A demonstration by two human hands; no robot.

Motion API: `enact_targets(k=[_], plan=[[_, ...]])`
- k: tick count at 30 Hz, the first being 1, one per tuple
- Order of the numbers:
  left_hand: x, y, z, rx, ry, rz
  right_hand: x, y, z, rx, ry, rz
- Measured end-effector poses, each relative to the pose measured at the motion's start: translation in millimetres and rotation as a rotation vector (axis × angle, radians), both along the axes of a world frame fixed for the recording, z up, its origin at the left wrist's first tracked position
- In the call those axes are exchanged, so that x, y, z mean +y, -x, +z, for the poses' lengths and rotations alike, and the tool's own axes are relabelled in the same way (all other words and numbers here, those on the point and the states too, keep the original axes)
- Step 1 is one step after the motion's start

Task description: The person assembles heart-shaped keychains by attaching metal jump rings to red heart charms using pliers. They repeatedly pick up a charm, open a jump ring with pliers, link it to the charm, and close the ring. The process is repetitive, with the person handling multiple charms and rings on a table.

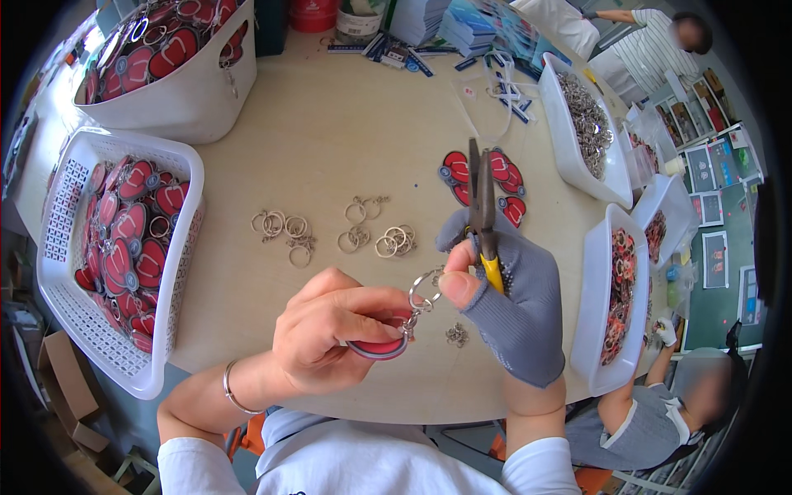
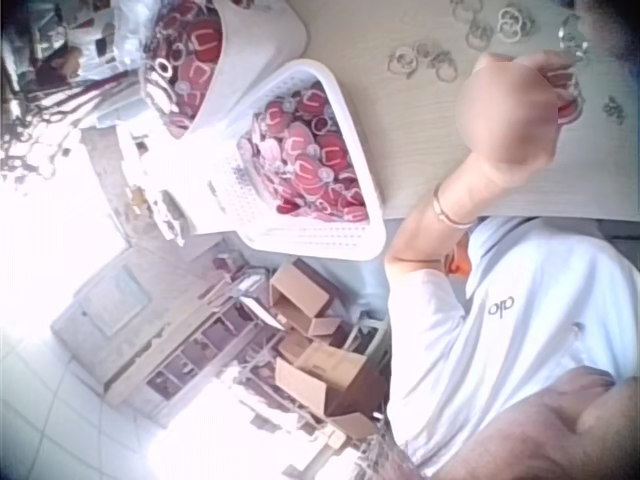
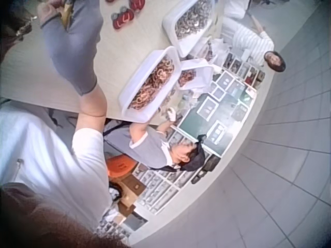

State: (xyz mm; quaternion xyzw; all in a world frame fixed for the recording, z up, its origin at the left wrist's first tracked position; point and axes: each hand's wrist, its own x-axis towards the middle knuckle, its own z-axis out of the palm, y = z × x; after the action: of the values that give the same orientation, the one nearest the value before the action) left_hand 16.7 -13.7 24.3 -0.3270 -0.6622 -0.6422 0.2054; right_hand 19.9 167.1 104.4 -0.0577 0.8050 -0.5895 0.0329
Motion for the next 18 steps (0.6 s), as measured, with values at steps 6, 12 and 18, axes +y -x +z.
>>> enact_targets(k=[6, 12, 18], plan=[[-7.9, -0.1, 1.2, 0.039, 0.062, -0.027, -0.2, 0.7, -6.1, 0.023, -0.118, 0.0], [-19.6, 5.5, 2.9, 0.285, 0.158, -0.007, 17.8, -24.8, -8.1, 0.28, -0.422, 0.054], [-23.2, 8.2, 8.4, 0.518, 0.288, 0.089, 19.3, -61.7, 1.5, 0.458, -0.846, 0.143]])
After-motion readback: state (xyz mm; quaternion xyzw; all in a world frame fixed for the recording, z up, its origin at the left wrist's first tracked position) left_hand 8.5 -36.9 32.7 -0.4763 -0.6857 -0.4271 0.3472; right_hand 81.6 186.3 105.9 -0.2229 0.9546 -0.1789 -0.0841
